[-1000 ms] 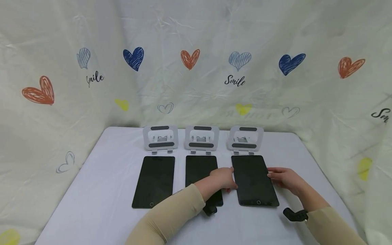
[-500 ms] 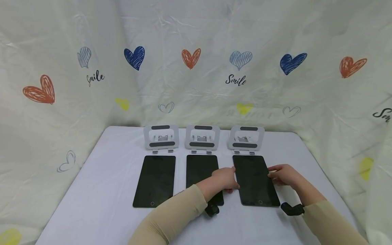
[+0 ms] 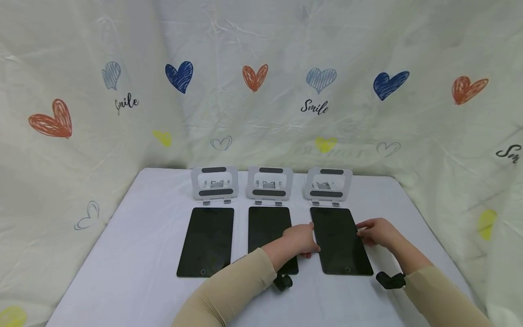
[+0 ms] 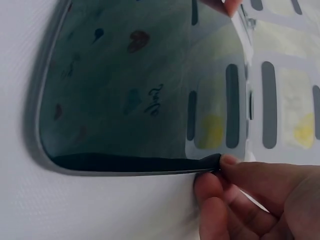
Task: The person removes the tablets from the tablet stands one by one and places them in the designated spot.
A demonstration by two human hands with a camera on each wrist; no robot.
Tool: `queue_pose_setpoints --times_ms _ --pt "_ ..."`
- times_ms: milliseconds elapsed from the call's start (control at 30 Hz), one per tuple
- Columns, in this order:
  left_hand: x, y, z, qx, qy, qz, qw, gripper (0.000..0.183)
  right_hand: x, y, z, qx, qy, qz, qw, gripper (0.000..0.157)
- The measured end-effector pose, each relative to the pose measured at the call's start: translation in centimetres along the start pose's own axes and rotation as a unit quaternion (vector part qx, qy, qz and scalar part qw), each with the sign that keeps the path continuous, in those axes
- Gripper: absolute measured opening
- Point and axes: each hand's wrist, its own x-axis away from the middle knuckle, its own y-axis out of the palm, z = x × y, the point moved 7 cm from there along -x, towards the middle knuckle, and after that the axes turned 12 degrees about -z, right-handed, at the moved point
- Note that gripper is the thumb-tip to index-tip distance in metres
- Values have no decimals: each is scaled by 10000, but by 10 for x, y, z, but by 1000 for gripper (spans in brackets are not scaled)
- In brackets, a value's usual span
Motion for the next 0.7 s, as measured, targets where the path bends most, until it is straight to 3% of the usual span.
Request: queue_pose_setpoints --times_ms 467,600,700 --pt "-4 -1 -7 486 179 216 9984 75 4 -1 -2 262 -97 157 9995 40" --pt "-1 -10 -13 588 345 455 9966 67 8 -3 -4 407 -118 291 9987 41" --pt "9 -21 -19 574 533 653 9948 60 14 -3 -9 530 -140 393 9977 40"
